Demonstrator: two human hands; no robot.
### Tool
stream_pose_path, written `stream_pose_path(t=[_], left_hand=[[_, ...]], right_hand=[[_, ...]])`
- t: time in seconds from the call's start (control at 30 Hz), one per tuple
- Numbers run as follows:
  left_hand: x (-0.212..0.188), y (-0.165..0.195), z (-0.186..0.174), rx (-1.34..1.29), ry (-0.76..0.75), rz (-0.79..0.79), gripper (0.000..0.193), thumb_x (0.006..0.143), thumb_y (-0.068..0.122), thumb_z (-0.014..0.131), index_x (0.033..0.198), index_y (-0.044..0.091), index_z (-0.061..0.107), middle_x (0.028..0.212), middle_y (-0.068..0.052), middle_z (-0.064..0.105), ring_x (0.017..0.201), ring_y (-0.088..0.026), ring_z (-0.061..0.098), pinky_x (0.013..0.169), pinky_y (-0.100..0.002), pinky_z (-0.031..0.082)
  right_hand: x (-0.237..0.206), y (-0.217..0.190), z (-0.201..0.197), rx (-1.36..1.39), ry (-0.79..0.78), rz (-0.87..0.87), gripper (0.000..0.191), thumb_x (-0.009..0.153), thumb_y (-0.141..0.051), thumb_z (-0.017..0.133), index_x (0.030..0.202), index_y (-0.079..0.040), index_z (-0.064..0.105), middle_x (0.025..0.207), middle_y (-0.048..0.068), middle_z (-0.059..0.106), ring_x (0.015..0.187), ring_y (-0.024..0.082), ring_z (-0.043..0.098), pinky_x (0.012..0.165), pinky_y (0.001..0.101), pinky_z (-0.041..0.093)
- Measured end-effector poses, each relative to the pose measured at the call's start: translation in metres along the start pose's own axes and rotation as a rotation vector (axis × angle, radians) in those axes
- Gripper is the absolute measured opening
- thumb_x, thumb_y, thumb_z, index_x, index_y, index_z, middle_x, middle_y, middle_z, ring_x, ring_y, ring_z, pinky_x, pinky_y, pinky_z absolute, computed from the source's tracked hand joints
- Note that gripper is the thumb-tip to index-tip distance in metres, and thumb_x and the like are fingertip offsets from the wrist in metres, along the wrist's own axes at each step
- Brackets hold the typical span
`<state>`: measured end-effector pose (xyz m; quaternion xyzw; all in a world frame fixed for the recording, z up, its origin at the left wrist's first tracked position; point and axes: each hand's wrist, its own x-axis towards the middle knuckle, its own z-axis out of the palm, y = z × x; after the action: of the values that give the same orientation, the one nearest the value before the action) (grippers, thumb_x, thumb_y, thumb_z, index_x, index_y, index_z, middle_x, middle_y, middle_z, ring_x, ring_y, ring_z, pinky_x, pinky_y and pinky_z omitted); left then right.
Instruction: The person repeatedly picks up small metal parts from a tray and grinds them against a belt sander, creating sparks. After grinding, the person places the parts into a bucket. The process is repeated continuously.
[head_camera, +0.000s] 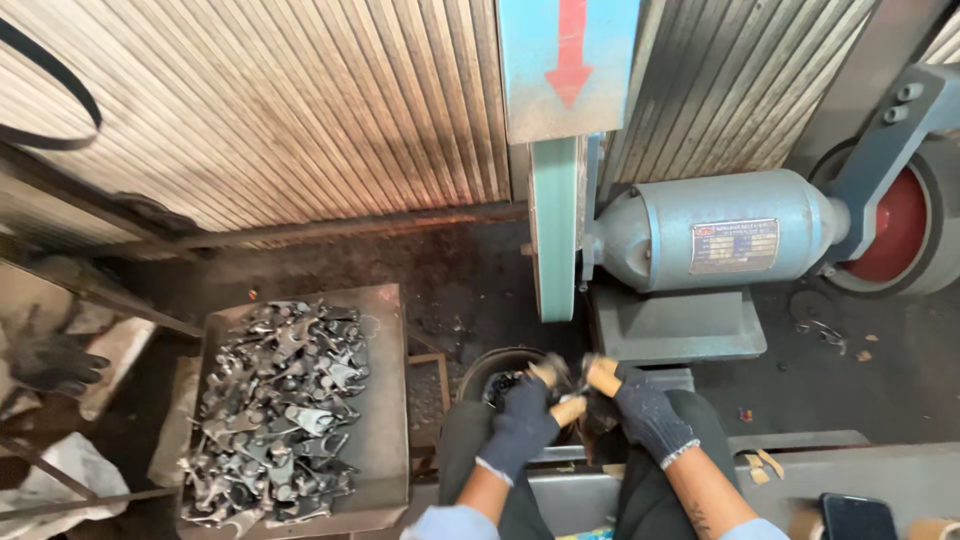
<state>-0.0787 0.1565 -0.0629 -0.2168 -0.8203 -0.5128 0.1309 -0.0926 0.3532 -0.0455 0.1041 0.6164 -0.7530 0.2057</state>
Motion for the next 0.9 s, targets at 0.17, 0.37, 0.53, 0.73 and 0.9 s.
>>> stream_pose_path(t=[0.17, 0.37, 0.53, 0.73, 0.9], left_hand=[[-0.015, 0.006, -0.002, -0.470, -0.172, -0.833, 0.034, 0.093, 0.030, 0.072, 0.111, 0.002, 0.075, 0.087, -0.001, 0.070, 0.077, -0.011, 0.058, 0.068, -0.031, 0.049], [0.026, -0.002, 0.001, -0.723, -0.165, -0.617, 0.029, 0.097, 0.025, 0.067, 0.116, 0.003, 0.072, 0.102, 0.001, 0.072, 0.092, -0.007, 0.062, 0.083, -0.025, 0.051], [0.043, -0.021, 0.009, -0.616, -0.080, -0.660, 0.031, 0.102, 0.028, 0.061, 0.116, 0.002, 0.070, 0.104, -0.002, 0.073, 0.095, -0.008, 0.063, 0.086, -0.026, 0.051], [0.044, -0.043, 0.018, -0.329, -0.042, -0.752, 0.032, 0.101, 0.032, 0.061, 0.111, 0.004, 0.071, 0.094, -0.008, 0.073, 0.083, -0.015, 0.066, 0.077, -0.032, 0.053], [0.046, -0.045, 0.028, -0.365, 0.108, -0.667, 0.030, 0.100, 0.030, 0.062, 0.111, 0.004, 0.071, 0.094, -0.012, 0.075, 0.083, -0.019, 0.066, 0.076, -0.035, 0.053]], right_hand=[[-0.003, 0.026, -0.017, -0.155, -0.220, 0.004, 0.034, 0.101, -0.028, 0.068, 0.109, 0.005, 0.072, 0.090, 0.007, 0.066, 0.080, 0.015, 0.055, 0.070, 0.0324, 0.047], [0.013, 0.004, -0.012, -0.069, 0.007, -0.149, 0.032, 0.094, -0.027, 0.065, 0.109, 0.000, 0.074, 0.097, 0.003, 0.075, 0.087, 0.008, 0.064, 0.078, 0.0275, 0.053], [0.038, -0.006, 0.005, -0.164, 0.070, -0.075, 0.032, 0.097, -0.025, 0.067, 0.109, 0.004, 0.074, 0.093, 0.004, 0.074, 0.083, 0.010, 0.062, 0.074, 0.0289, 0.053], [0.053, -0.003, 0.015, -0.210, 0.106, -0.067, 0.034, 0.095, -0.025, 0.066, 0.112, 0.003, 0.073, 0.095, 0.004, 0.076, 0.085, 0.009, 0.064, 0.076, 0.0275, 0.054], [0.061, -0.006, 0.022, -0.132, 0.125, -0.044, 0.035, 0.097, -0.027, 0.064, 0.113, 0.003, 0.073, 0.096, 0.004, 0.075, 0.083, 0.009, 0.063, 0.076, 0.0279, 0.052]])
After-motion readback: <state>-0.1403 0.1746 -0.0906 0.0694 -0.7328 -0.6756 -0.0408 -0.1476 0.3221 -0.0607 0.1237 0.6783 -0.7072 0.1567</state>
